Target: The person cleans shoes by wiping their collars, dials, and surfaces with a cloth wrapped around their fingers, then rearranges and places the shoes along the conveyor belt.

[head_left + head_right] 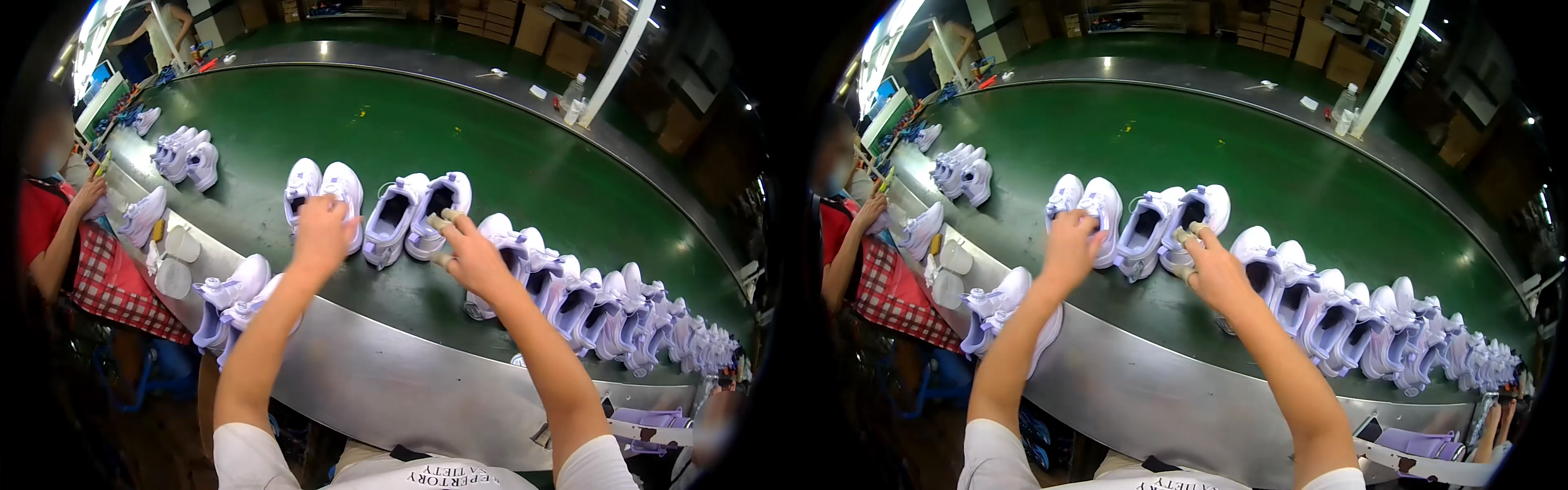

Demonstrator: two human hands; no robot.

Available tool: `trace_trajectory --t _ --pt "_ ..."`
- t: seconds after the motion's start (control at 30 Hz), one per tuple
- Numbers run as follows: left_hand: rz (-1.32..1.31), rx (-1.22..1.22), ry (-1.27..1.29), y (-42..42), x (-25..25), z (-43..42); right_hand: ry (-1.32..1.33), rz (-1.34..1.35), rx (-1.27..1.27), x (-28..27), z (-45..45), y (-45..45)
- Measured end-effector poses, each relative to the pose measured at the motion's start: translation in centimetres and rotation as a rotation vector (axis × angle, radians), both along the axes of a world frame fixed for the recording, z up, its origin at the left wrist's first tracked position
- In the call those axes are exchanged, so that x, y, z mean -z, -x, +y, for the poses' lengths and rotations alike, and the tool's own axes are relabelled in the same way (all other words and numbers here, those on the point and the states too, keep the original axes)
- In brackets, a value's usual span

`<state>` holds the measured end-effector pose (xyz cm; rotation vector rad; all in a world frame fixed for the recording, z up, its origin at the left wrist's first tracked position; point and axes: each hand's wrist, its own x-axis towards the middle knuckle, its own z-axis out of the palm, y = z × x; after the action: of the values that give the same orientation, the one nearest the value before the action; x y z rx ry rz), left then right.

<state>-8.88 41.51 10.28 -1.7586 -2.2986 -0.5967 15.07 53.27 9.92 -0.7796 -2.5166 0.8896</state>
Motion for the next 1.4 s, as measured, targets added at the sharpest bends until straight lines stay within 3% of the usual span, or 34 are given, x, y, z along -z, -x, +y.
trace_trajectory --t 0.03,0.1,0.17,0.37,0.43,0.5,0.57,0.73,0.83,0.9,0.97,1.03,1.27,1.4 --pt "-0.054 0.085 0.108 -1.3 -1.3 0.1 -0.007 0.007 -0.001 2.3 0.3 1.6" --pt "-0.288 0.214 0.219 -2.3 1.4 -0.3 0.017 0.138 -0.002 6.4 0.1 3.5" --pt "-0.269 0.195 0.121 -2.3 3.9 -0.4 0.155 0.197 0.037 7.3 -0.3 4.0" --pt "-0.474 0.337 0.153 -8.9 1.6 -6.8 0.446 -0.038 -0.112 -2.2 -9.4 -7.6" --pt "-0.57 0.348 0.246 -12.8 -0.6 -12.5 0.323 -0.009 -0.268 -1.4 -13.3 -13.1" --pt "-0.563 0.473 0.338 -15.9 -2.1 -17.5 0.446 -0.187 -0.254 -3.5 -17.6 -16.9" --pt "-0.704 0.537 0.454 -19.2 -1.9 -21.7 0.457 -0.213 -0.254 -2.1 -21.5 -19.7" --pt "-0.924 0.361 0.399 -21.1 -3.6 -25.2 0.474 -0.073 -0.334 -4.4 -21.5 -22.9" --pt "-0.566 0.156 0.081 -21.2 -5.3 -23.5 0.328 -0.295 0.164 -7.8 -19.3 -22.5" --pt "-0.509 0.178 0.032 -21.7 -5.4 -20.2 0.063 -0.059 0.198 -7.2 -18.6 -19.1" --pt "-0.499 0.262 0.039 -22.0 -5.0 -18.0 -0.034 0.054 0.128 -5.0 -18.6 -18.1" --pt "-0.513 0.413 0.091 -21.1 -3.0 -16.3 0.019 0.064 -0.042 -2.3 -17.9 -18.0" --pt "-0.577 0.366 0.212 -22.7 -2.3 -17.4 0.267 -0.028 0.027 -1.9 -17.2 -19.1" --pt "-0.603 0.341 0.182 -23.7 -2.6 -18.2 0.244 -0.061 0.01 -4.8 -18.3 -17.8"
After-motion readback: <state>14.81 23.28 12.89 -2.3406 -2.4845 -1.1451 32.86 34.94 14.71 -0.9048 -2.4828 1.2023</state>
